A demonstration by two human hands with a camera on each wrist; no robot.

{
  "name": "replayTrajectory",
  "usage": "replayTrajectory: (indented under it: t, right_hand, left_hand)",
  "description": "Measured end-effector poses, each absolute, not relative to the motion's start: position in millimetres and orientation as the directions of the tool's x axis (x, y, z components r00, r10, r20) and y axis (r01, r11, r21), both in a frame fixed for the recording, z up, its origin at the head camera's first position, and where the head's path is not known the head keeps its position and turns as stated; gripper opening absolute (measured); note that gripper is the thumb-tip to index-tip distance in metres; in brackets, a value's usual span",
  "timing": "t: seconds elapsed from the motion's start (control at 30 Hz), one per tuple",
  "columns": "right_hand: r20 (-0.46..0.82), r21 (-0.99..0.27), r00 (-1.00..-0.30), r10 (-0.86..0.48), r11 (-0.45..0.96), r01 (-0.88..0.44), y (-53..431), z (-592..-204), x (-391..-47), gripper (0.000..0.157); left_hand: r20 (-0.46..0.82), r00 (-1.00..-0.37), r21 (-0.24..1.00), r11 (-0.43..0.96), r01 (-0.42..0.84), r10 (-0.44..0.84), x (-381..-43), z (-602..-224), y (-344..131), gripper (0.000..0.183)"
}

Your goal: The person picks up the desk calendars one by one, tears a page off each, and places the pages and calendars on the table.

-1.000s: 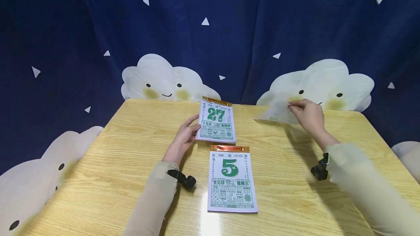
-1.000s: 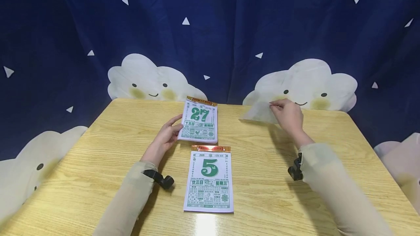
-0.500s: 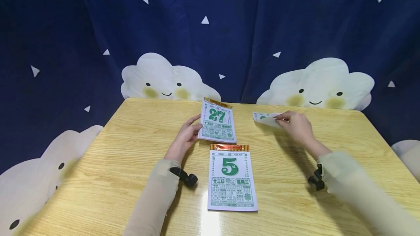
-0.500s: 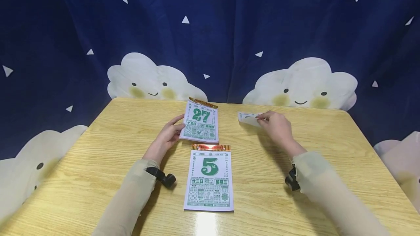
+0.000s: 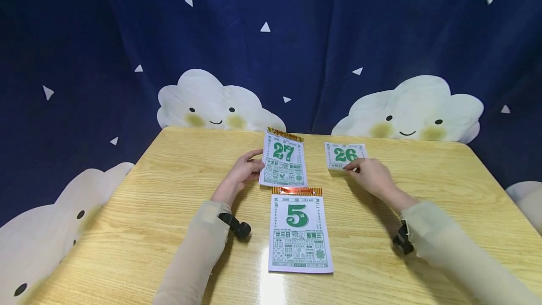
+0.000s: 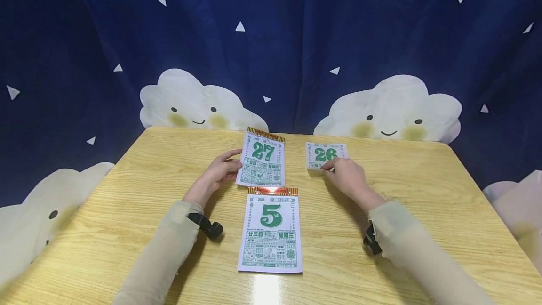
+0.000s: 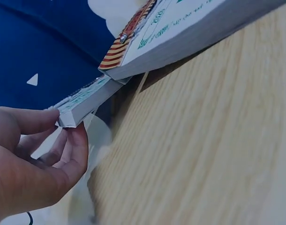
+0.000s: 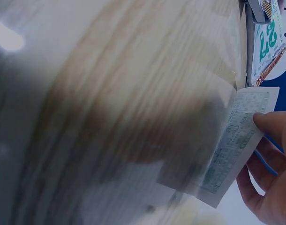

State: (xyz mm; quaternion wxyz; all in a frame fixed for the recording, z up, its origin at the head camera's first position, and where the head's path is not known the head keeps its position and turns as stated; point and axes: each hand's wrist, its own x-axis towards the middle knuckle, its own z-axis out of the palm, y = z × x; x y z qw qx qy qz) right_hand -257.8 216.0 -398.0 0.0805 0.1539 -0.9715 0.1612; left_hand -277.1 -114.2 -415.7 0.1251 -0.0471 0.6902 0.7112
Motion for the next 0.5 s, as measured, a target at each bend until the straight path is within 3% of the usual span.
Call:
replayTrajectory:
  t: [0.5]
  right_hand:
    - [0.119, -0.305, -0.948, -0.296, 0.898, -0.318, 210.5, -409.3, -254.9, 0.018]
  left_hand:
    - [-0.303, -0.951, 0.953, 0.022, -0.302, 0.057, -284.9, -416.1, -107.0, 0.044]
